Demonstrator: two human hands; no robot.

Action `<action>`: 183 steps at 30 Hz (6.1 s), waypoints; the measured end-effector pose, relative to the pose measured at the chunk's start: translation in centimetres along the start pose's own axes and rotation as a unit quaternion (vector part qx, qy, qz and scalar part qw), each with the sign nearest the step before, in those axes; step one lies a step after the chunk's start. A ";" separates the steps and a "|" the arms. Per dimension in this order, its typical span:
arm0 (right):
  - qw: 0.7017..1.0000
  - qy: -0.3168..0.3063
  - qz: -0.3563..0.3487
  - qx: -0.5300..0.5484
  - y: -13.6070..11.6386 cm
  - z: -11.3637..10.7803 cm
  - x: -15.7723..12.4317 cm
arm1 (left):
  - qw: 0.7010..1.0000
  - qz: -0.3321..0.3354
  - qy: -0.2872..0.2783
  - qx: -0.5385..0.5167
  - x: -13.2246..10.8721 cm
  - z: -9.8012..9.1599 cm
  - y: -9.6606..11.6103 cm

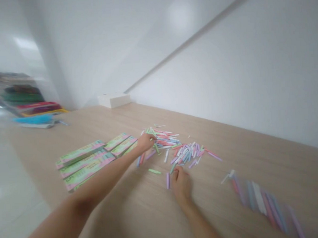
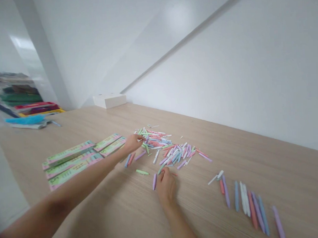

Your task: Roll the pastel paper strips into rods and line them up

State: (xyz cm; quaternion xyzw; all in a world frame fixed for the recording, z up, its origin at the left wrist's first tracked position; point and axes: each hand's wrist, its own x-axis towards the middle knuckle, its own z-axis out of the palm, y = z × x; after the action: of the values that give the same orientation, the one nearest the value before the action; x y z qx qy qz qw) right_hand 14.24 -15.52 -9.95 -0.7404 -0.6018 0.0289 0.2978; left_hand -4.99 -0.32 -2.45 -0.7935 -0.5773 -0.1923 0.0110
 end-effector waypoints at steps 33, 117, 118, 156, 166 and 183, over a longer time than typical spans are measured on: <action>0.985 0.004 0.004 0.174 0.3 0.0 0.4 | 0.982 0.149 -0.093 0.065 3.1 2.3 4.1; 0.972 0.104 -0.210 0.021 6.8 0.1 9.1 | 0.981 0.066 0.030 -0.182 -8.0 4.9 1.0; 0.974 0.111 -0.195 0.027 6.7 0.1 8.3 | 0.981 0.056 0.037 -0.184 -7.9 5.0 0.9; 0.957 -0.270 -0.107 0.011 12.0 -11.5 -10.8 | 0.957 -0.018 0.079 -0.277 -7.7 4.8 -0.1; 0.967 -0.217 -0.130 0.038 11.1 -7.4 -2.5 | 0.946 -0.020 0.126 -0.298 -8.7 5.1 0.4; 0.994 0.022 -0.105 0.027 1.7 -7.3 -5.0 | 0.987 0.109 0.013 -0.115 -16.9 3.2 10.1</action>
State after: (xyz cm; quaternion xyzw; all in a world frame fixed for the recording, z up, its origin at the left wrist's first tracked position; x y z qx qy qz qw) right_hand 17.23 -23.20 -6.38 -0.6653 -0.6684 -0.0026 0.3325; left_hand 0.87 -18.32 -8.69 -0.8452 -0.4611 -0.2652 -0.0515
